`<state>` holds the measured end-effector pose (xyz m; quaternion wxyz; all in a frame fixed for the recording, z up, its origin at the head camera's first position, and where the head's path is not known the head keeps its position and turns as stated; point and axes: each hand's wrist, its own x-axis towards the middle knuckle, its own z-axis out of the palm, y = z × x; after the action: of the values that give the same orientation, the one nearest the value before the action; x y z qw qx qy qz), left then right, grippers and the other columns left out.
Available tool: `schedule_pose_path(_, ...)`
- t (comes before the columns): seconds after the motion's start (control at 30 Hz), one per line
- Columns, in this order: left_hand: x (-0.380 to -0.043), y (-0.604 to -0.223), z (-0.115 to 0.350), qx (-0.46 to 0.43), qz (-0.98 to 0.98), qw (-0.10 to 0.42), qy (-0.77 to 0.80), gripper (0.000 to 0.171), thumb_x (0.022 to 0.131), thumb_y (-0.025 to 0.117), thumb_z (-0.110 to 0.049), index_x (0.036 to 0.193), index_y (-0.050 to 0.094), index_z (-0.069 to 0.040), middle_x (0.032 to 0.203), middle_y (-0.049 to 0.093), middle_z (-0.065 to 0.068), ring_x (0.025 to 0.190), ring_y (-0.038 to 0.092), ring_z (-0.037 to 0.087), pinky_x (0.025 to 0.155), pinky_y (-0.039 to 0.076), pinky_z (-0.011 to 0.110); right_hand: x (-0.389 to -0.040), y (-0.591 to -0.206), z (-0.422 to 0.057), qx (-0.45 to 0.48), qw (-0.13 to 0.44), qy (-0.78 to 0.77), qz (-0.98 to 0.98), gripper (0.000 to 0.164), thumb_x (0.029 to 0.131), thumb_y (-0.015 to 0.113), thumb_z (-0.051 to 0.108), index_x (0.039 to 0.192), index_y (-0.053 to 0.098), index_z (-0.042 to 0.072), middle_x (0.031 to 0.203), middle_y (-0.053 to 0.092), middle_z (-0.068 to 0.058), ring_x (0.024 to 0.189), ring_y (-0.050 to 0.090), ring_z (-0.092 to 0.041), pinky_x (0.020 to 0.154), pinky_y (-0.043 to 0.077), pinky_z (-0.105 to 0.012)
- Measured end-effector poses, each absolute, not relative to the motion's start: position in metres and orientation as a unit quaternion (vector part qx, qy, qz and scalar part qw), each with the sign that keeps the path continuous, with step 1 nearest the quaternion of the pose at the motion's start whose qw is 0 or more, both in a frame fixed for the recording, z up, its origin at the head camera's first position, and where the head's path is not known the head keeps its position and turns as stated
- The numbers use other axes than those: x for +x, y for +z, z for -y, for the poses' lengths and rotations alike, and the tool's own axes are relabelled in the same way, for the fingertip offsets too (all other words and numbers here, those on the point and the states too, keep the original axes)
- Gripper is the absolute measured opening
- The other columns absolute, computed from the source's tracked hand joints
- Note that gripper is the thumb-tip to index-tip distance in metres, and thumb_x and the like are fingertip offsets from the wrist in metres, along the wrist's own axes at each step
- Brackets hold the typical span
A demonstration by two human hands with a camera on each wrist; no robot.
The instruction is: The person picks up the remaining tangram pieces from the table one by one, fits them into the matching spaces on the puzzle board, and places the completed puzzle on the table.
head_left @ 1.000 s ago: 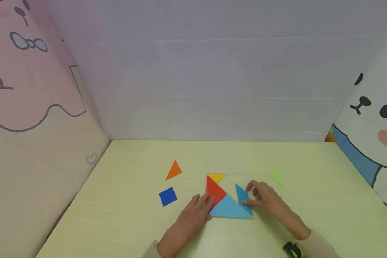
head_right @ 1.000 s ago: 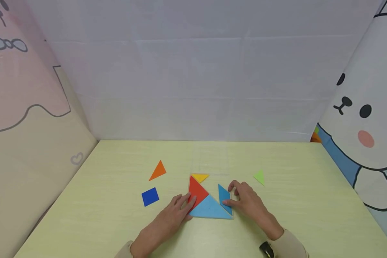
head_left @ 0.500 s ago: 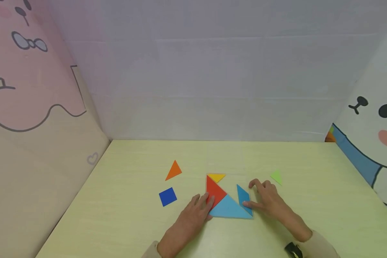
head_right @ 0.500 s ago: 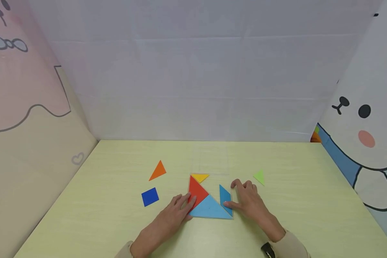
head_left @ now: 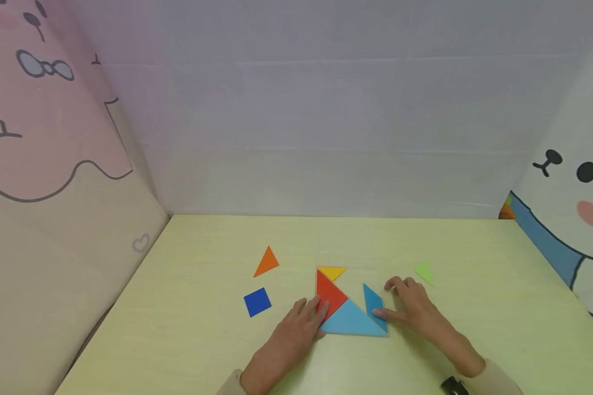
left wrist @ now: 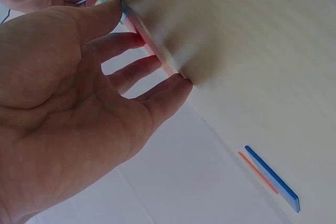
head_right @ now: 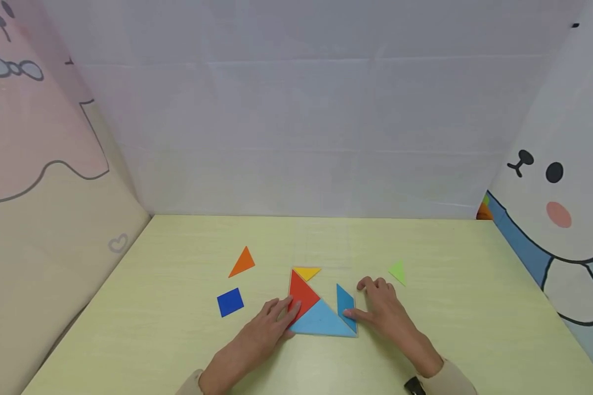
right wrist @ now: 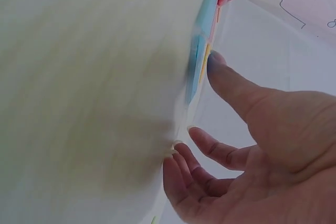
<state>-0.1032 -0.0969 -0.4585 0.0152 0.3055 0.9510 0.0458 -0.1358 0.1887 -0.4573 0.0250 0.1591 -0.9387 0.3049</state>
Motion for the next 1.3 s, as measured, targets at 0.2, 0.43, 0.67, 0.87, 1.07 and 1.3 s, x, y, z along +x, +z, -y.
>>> schedule_pose_path(0.2,-0.105,-0.458,0.098,0.319,-0.947,-0.004,0.043,0.054,0.102,0.065,-0.030,0.150,0.053,-0.011,0.144,0.053,0.011,0.128,0.053,0.029,0.106,0.049,0.031,-0.134,-0.457,-0.192,0.183,0.023,0.306,0.934,0.053,0.080,0.090,0.029,0.116,0.064,0.001,0.107,0.061,-0.007,0.096,0.054,-0.022,0.082,0.051,-0.041)
schedule_pose_path(0.43,-0.109,-0.456,0.099,0.297,-0.951,0.018,0.087,0.054,0.099,0.070,-0.029,0.149,0.055,-0.012,0.142,0.054,0.009,0.126,0.053,0.027,0.102,0.052,0.033,-0.133,-0.454,-0.191,0.208,0.009,0.307,0.928,0.055,0.080,0.089,0.029,0.119,0.064,0.000,0.115,0.064,-0.008,0.104,0.060,-0.028,0.088,0.054,-0.045)
schedule_pose_path(0.67,-0.112,-0.453,0.100,0.287,-0.952,-0.008,0.109,0.043,0.098,0.072,-0.028,0.134,0.061,-0.009,0.130,0.059,0.009,0.112,0.058,0.024,0.087,0.056,0.030,-0.129,-0.454,-0.191,0.229,0.006,0.292,0.929,0.055,0.080,0.089,0.029,0.122,0.065,0.003,0.123,0.065,-0.006,0.115,0.062,-0.031,0.098,0.052,-0.052)
schedule_pose_path(0.87,-0.115,-0.452,0.103,0.280,-0.951,-0.052,0.122,0.035,0.098,0.072,-0.025,0.126,0.065,-0.004,0.118,0.065,0.010,0.099,0.061,0.023,0.078,0.057,0.027,-0.122,-0.456,-0.191,0.257,-0.005,0.287,0.923,0.065,0.083,0.086,0.034,0.135,0.062,0.004,0.137,0.062,-0.013,0.126,0.057,-0.038,0.102,0.048,-0.056)
schedule_pose_path(1.07,-0.119,-0.449,0.106,0.253,-0.954,-0.068,0.148,0.031,0.097,0.073,-0.023,0.120,0.069,-0.002,0.110,0.068,0.009,0.096,0.064,0.021,0.078,0.057,0.026,-0.117,-0.458,-0.192,0.303,-0.011,0.257,0.918,0.069,0.087,0.082,0.037,0.140,0.059,0.000,0.141,0.060,-0.016,0.126,0.055,-0.040,0.101,0.050,-0.051)
schedule_pose_path(1.3,-0.122,-0.445,0.109,0.200,-0.964,-0.061,0.164,0.033,0.096,0.075,-0.022,0.122,0.072,-0.003,0.110,0.071,0.010,0.099,0.067,0.023,0.081,0.060,0.031,-0.119,-0.456,-0.188,0.304,-0.055,0.197,0.931,0.063,0.094,0.075,0.032,0.143,0.057,-0.004,0.147,0.056,-0.018,0.131,0.052,-0.040,0.103,0.049,-0.055)
